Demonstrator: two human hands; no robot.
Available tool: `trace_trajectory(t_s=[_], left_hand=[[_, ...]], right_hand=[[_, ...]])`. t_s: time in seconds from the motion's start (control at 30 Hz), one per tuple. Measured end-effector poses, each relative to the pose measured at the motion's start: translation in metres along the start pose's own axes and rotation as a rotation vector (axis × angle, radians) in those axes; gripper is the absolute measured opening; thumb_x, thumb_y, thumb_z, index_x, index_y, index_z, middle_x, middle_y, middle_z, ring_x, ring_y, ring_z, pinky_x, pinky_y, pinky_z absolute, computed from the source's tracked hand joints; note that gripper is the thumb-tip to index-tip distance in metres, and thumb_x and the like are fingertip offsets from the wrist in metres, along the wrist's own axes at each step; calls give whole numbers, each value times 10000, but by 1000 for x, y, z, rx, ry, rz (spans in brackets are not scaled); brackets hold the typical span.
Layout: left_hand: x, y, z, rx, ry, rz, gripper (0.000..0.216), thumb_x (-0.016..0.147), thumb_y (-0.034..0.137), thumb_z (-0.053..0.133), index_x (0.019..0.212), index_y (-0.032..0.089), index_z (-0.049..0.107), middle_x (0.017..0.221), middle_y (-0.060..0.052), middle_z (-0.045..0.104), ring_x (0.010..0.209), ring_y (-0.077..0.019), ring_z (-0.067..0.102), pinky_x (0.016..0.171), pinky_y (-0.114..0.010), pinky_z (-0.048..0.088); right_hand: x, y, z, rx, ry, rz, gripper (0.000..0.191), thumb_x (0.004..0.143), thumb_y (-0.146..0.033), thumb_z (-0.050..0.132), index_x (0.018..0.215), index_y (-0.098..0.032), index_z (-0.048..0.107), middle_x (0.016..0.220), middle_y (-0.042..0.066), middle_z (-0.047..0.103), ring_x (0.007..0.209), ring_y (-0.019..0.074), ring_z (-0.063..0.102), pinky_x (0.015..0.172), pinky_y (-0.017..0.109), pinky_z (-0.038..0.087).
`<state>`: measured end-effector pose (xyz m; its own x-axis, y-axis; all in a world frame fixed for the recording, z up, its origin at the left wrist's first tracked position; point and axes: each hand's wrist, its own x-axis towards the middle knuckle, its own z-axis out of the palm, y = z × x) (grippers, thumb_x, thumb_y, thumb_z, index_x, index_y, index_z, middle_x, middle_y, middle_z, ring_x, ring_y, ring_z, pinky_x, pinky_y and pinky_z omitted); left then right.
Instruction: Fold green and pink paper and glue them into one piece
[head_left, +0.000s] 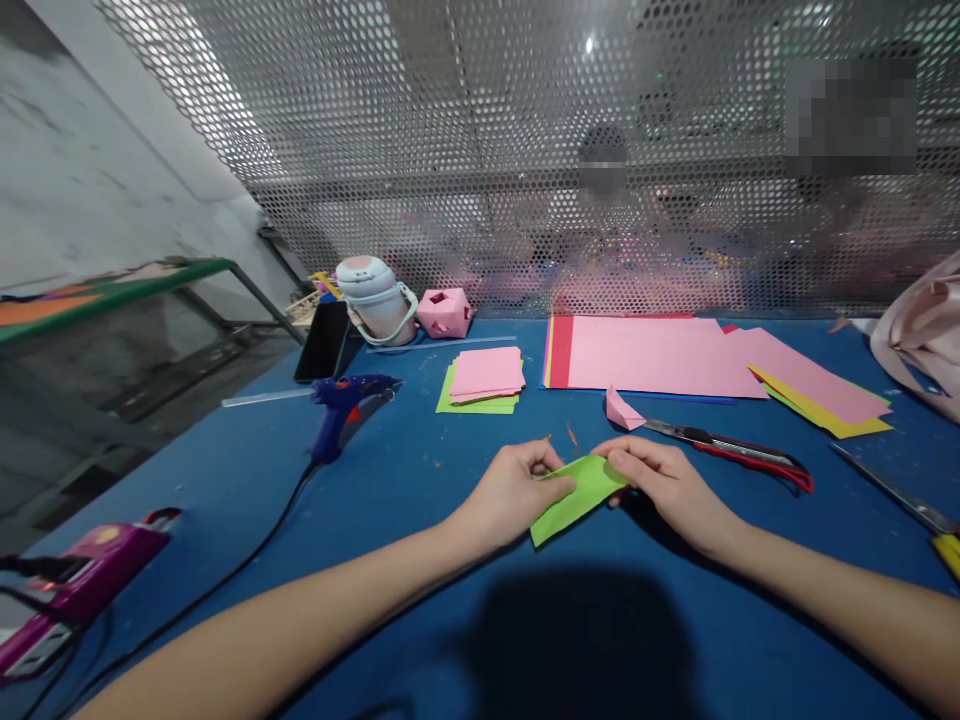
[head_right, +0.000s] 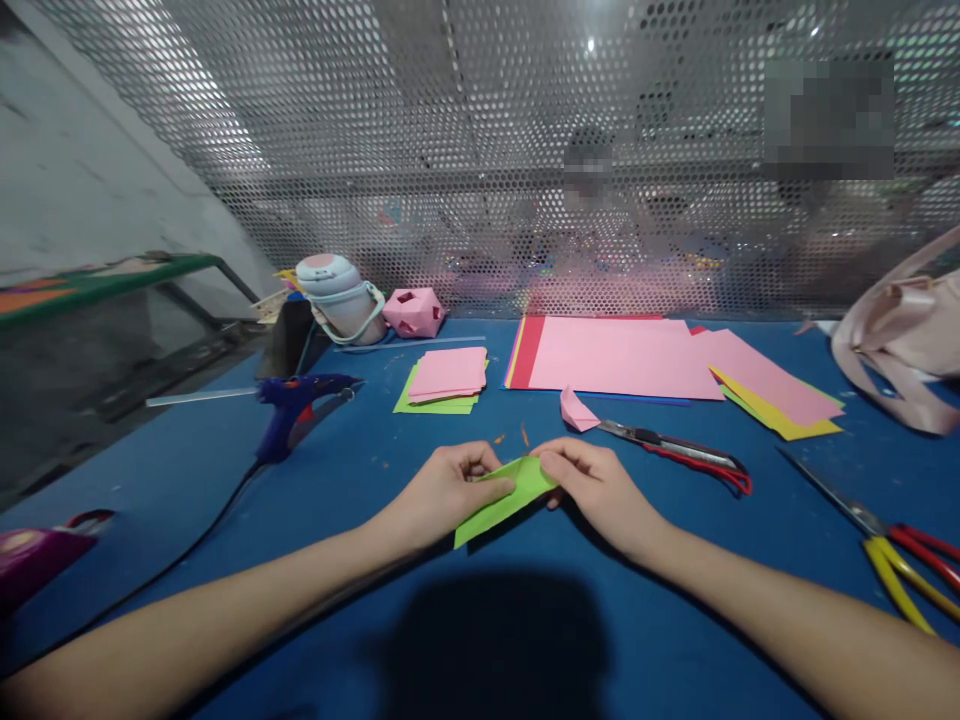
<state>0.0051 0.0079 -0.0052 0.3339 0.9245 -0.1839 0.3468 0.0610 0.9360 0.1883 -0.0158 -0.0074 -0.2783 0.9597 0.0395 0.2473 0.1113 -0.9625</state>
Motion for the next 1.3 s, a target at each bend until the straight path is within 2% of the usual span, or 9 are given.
trace_trajectory(t_s=[0.1,0.23,0.33,0.47,0.7,0.8,0.93,1.07,1.3], left_hand=[[1,-4,3,-111,72,-7,192,636,259,620,586,169,458,490,74,487,453,-74,431,446,-179,308],[1,-11,9,-168,106,29,215,623,240,628,591,175,425,486,85,453,447,-68,410,444,-174,301],[-1,-13,12,-228,78,56,178,627,223,625,652,169,457,537,78,474,484,-73,434,474,-180,329],[-5,-10,14,-266,33,44,134,648,213,607,735,132,543,643,30,557,577,-94,500,560,-204,393],[-7,-9,16,-303,156,41,163,659,216,596,636,164,443,541,81,461,486,-62,430,474,-170,339],[-8,-10,18,-346,140,48,176,663,217,592,658,174,421,551,85,456,478,-62,429,465,-170,341],[-11,-10,20,-378,78,50,155,657,220,597,700,157,463,617,58,503,538,-75,463,521,-189,382],[-12,-9,20,-346,68,37,191,656,247,604,639,166,432,534,82,423,497,-65,398,481,-176,330],[-10,-10,20,-260,119,60,170,627,209,568,597,184,403,500,84,402,484,-77,397,461,-177,299]], right_hand=[[-1,4,6,79,-15,7,267,845,-390,492,982,-170,556,744,9,588,660,135,556,630,258,467],[-6,7,15,-81,48,-33,208,833,-327,512,975,-177,532,720,-11,547,640,125,507,590,239,431],[-9,4,17,-187,61,-87,180,841,-244,468,999,-182,528,743,-10,564,642,121,503,591,234,416],[-10,1,17,-197,61,-128,214,832,-203,451,1039,-188,504,832,7,595,697,128,535,631,234,432],[-8,6,22,-219,178,-92,103,779,-176,489,877,-196,469,699,-33,512,628,116,504,569,219,422],[-8,5,24,-278,221,-131,79,770,-155,481,837,-195,475,686,-36,503,613,111,496,556,215,407],[-7,5,23,-307,244,-233,45,814,-172,462,824,-188,502,738,-14,537,670,117,507,624,226,415],[-6,6,21,-327,240,-305,73,831,-174,462,834,-186,534,766,1,553,708,128,513,651,239,414],[-6,2,21,-261,104,-105,93,784,-192,539,876,-184,539,791,4,609,696,138,550,619,246,436]])
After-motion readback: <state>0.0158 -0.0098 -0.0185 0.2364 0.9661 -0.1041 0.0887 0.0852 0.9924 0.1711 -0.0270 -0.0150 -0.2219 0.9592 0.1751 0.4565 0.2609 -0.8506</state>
